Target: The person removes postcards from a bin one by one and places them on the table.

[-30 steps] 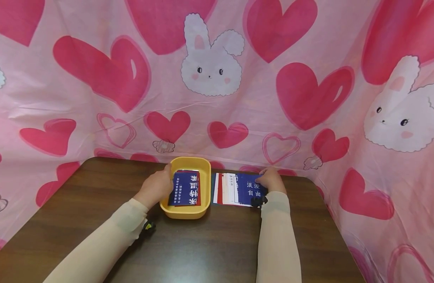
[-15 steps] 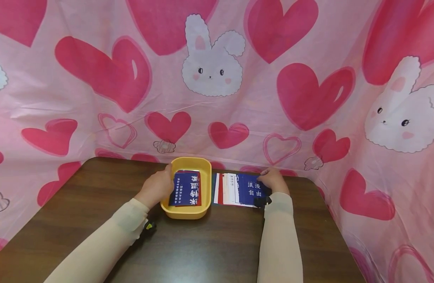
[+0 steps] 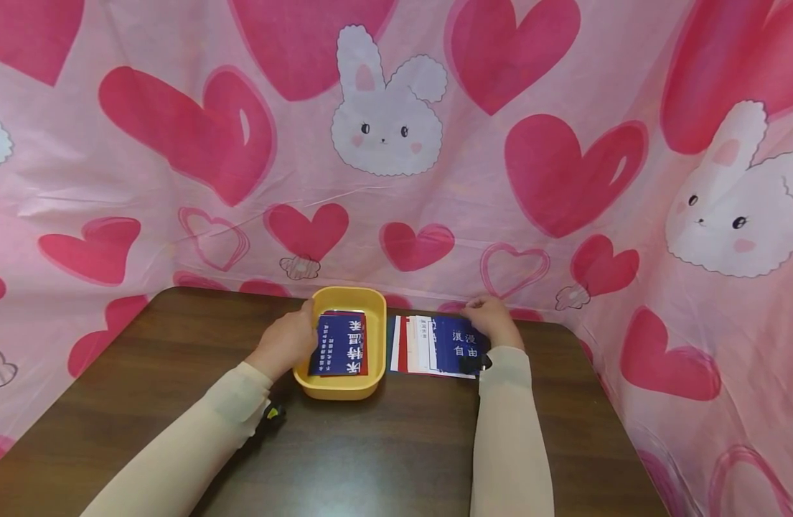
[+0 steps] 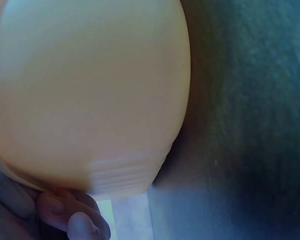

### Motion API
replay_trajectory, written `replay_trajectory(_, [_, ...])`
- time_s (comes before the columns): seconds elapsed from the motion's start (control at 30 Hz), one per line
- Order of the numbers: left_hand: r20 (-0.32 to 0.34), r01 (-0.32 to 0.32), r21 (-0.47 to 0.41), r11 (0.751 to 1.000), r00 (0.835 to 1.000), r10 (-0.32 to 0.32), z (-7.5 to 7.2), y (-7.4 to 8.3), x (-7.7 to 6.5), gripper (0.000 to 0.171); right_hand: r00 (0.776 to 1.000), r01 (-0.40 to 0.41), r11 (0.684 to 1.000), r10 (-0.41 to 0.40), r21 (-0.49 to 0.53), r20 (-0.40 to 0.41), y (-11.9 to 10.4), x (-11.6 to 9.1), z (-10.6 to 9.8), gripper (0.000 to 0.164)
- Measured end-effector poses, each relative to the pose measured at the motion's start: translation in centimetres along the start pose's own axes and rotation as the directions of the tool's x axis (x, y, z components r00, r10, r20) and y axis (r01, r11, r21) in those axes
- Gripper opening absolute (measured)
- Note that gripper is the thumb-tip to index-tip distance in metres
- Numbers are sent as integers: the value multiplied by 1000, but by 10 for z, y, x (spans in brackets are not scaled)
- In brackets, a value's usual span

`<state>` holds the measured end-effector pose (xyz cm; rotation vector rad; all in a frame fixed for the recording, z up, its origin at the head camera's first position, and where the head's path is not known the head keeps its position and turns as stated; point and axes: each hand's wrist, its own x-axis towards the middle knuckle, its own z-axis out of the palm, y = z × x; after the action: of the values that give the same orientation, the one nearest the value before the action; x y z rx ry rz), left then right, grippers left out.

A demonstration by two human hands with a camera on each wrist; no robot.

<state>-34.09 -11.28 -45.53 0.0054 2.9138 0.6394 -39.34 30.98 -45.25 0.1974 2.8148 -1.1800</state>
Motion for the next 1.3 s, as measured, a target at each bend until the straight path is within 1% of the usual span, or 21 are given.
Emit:
replay_trajectory(0.1, [-7, -4, 4, 1000, 1000, 4, 0, 0, 0, 82, 999, 43, 999, -42, 4, -20, -11, 1, 4, 33])
replay_trajectory(0.13, [-10, -6, 5, 1000, 1000, 6, 0, 0, 0, 81, 999, 42, 999, -41, 11, -15, -18, -3, 5, 33])
replay_trajectory(0.2, [-12, -6, 10, 1000, 1000, 6, 0, 0, 0, 81, 999, 39, 999, -39, 31, -2, -26, -3, 7, 33])
replay_trajectory(0.27, [-9, -2, 10, 1000, 1000, 3, 0, 0, -1, 81, 999, 53, 997, -54, 58, 10, -34, -4, 10, 33])
replay_trajectory(0.43, [0, 6, 6, 1000, 1000, -6, 0, 1, -2, 82, 988, 144, 986, -148, 88, 34, -58, -10, 22, 33])
replay_trajectory(0.53, [-4, 3, 9, 1000, 1000, -2, 0, 0, -3, 81, 981, 176, 979, -184, 106, 68, -74, -13, 32, 33])
replay_trajectory(0.67, [-8, -4, 5, 1000, 1000, 4, 1, -1, -1, 80, 970, 188, 974, -204, 127, 135, -95, -18, 43, 38])
replay_trajectory(0.77, [-7, -6, -6, 1000, 1000, 6, 1, 0, 0, 80, 963, 198, 976, -212, 96, 166, -113, -21, 53, 40])
replay_trajectory(0.9, [-2, -1, -5, 1000, 1000, 1, 0, 1, 0, 81, 957, 215, 976, -218, 39, 191, -139, -28, 72, 35])
replay_trajectory(1.03, [4, 6, -8, 1000, 1000, -6, -1, 2, -1, 83, 937, 251, 968, -244, 2, 249, -166, -33, 96, 32])
replay_trajectory(1.1, [6, 8, -14, 1000, 1000, -8, -2, 2, -1, 83, 932, 258, 966, -239, -35, 271, -177, -34, 109, 29])
replay_trajectory(1.13, [5, 6, -16, 1000, 1000, -6, -2, 2, -2, 83, 932, 267, 961, -238, -70, 273, -181, -34, 116, 27])
replay_trajectory(1.23, [0, -3, -14, 1000, 1000, 3, -1, 0, -2, 83, 944, 246, 956, -198, -162, 262, -189, -31, 135, 21])
replay_trajectory(1.3, [-11, -12, -7, 1000, 1000, 12, -1, 0, -3, 83, 952, 231, 948, -174, -221, 251, -190, -26, 146, 22])
